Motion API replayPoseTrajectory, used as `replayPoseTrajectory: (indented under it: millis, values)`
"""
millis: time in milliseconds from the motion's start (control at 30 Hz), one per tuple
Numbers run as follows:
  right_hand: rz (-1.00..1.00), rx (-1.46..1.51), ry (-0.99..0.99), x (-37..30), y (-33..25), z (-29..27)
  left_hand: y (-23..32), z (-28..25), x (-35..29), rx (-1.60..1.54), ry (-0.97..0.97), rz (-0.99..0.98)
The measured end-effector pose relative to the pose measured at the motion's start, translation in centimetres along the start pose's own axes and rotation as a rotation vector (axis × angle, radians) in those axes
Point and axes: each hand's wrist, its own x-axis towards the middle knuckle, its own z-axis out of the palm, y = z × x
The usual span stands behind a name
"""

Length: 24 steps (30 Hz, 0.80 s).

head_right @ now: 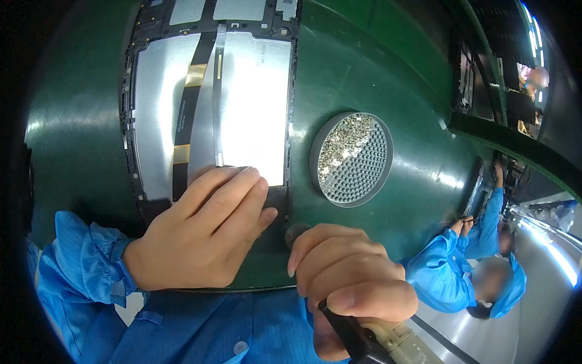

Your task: Assembling tablet components on a factory conveyor line.

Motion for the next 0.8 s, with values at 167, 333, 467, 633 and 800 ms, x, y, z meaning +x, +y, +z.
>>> replayPoseTrajectory:
  millis: [167,333,467,633,800]
  values:
    - [-0.006,-0.028,-0.022,-0.1,0.0,0.3,-0.2,-0.6,0.0,-0.001,-0.020,0.012]
    - [-0.066,0.022,0.165,-0.9,0.0,-1.4,0.2,-0.2,0.0,0.009,-0.013,0.005]
    - [-0.082,-0.016,0.357,-1.1,0.9,-3.2,0.3,-0.2,-0.4,-0.008,-0.024,0.006]
    - [-0.076,0.009,0.353,-0.6,1.8,-3.6,0.2,-0.9,-0.2,-0.033,-0.051,0.013]
    - [-0.084,0.030,0.340,-0.4,2.0,-3.3,0.2,-1.2,-0.5,-0.031,-0.048,0.009]
